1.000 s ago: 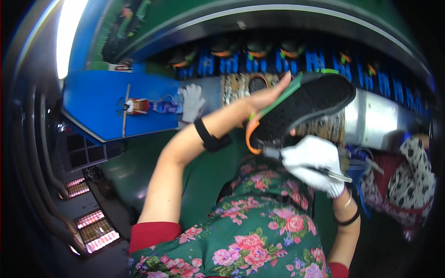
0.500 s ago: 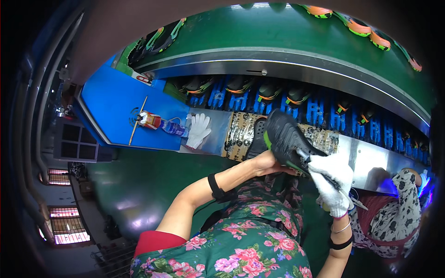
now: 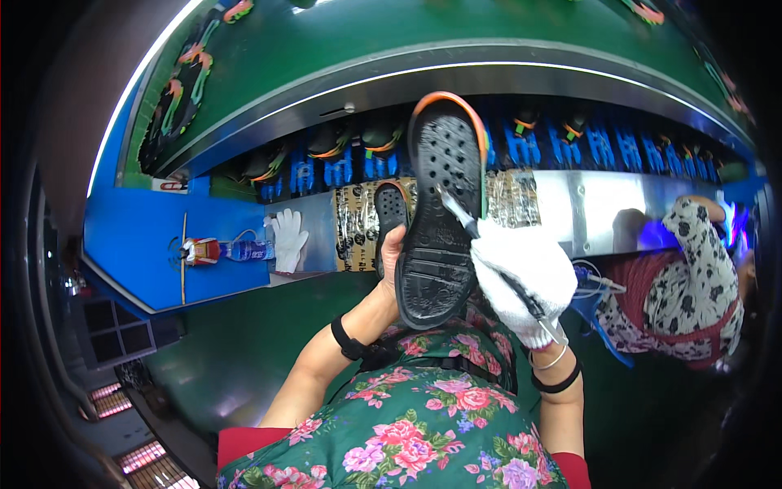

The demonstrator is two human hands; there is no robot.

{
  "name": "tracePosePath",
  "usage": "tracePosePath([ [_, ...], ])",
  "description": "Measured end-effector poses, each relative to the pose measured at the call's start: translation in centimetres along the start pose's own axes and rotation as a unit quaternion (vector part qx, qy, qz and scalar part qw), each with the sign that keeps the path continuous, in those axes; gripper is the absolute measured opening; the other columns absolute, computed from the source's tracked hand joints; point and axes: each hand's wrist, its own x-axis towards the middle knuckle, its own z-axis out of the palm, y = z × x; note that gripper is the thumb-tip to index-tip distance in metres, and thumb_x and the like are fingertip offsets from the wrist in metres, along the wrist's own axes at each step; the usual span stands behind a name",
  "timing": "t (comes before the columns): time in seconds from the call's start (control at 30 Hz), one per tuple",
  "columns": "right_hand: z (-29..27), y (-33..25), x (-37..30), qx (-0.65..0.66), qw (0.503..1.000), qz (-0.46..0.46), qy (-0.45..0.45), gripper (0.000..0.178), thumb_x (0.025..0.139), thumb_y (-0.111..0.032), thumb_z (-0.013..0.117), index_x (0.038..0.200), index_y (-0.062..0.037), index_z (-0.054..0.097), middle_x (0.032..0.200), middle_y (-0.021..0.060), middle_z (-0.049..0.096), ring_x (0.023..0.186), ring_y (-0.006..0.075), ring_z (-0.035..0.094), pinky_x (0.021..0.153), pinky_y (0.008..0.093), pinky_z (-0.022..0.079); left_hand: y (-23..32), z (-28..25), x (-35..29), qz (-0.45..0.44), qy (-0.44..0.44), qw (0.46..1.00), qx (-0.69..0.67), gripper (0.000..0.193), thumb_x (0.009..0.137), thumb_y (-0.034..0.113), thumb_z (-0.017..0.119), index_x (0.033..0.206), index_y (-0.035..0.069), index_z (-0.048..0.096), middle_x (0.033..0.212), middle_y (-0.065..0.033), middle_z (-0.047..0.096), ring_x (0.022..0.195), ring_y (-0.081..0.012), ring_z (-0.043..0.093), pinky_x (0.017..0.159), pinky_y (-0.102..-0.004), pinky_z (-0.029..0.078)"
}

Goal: Applying adhesive to the bottom of various shoe outsoles using a brush tool.

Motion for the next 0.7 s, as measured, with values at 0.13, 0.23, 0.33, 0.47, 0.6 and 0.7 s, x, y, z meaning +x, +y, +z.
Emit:
tracePosePath([
  [0.13, -0.4, 0.2, 0.8, -0.015, 1.000, -0.004, -0.005, 0.037, 0.076, -0.001, 0.079, 0.113, -0.0088, 0.079, 0.112, 0.0119, 0.078, 0.092, 0.0272, 0.073, 0.079, 0.0360, 0.057, -2.2, 1.8, 1.6, 0.020, 0.096, 0.991, 0.091, 0.109, 0.087, 0.081, 0.057, 0.162, 0.007, 0.029, 0.163, -0.0194, 0.039, 0.147, -0.0397, 0.042, 0.122, -0.0606, 0.033],
  [0.23, -0.5, 0.3, 2.1, -0.040, 0.999, -0.025, 0.006, 0.040, 0.078, -0.001, 0.078, 0.116, -0.0102, 0.079, 0.117, 0.0116, 0.077, 0.100, 0.0272, 0.073, 0.086, 0.0364, 0.056, -2.9, 2.6, 1.2, 0.010, 0.126, 0.974, 0.186, 0.102, 0.091, 0.079, 0.052, 0.163, 0.010, 0.030, 0.163, -0.0173, 0.039, 0.147, -0.0381, 0.044, 0.122, -0.0598, 0.033],
  [0.33, -0.4, -0.1, 2.3, -0.044, 0.999, -0.013, -0.010, 0.042, 0.078, 0.000, 0.077, 0.118, -0.0103, 0.078, 0.120, 0.0120, 0.076, 0.106, 0.0267, 0.072, 0.091, 0.0375, 0.056, -2.8, 0.0, 0.8, -0.009, 0.051, 0.994, 0.100, 0.089, 0.098, 0.072, 0.048, 0.161, 0.011, 0.033, 0.160, -0.0163, 0.045, 0.144, -0.0356, 0.048, 0.122, -0.0563, 0.036],
  [0.47, -0.1, -0.2, 2.4, -0.043, 0.999, -0.011, -0.018, 0.043, 0.077, -0.001, 0.077, 0.119, -0.0104, 0.078, 0.121, 0.0122, 0.076, 0.107, 0.0266, 0.071, 0.092, 0.0377, 0.056, -2.8, -0.6, 0.6, -0.030, -0.018, 0.999, 0.036, 0.078, 0.103, 0.064, 0.045, 0.156, 0.007, 0.041, 0.152, -0.0191, 0.053, 0.138, -0.0348, 0.055, 0.119, -0.0535, 0.041],
  [0.6, 0.7, -0.4, 2.3, -0.038, 0.999, -0.008, -0.021, 0.043, 0.077, -0.001, 0.077, 0.119, -0.0105, 0.078, 0.122, 0.0123, 0.075, 0.108, 0.0264, 0.071, 0.092, 0.0379, 0.055, -2.2, -0.8, 0.7, -0.018, 0.060, 0.997, 0.045, 0.076, 0.103, 0.066, 0.044, 0.154, 0.008, 0.046, 0.146, -0.0181, 0.058, 0.134, -0.0343, 0.058, 0.116, -0.0533, 0.044],
  [0.7, 0.9, -1.0, 1.8, -0.035, 0.999, 0.000, -0.027, 0.044, 0.076, -0.001, 0.078, 0.120, -0.0106, 0.078, 0.123, 0.0124, 0.075, 0.108, 0.0263, 0.071, 0.093, 0.0381, 0.055, -1.8, -0.4, 0.6, 0.007, -0.019, 0.997, 0.076, 0.079, 0.102, 0.067, 0.046, 0.153, 0.007, 0.046, 0.148, -0.0192, 0.057, 0.135, -0.0349, 0.057, 0.117, -0.0540, 0.043],
])
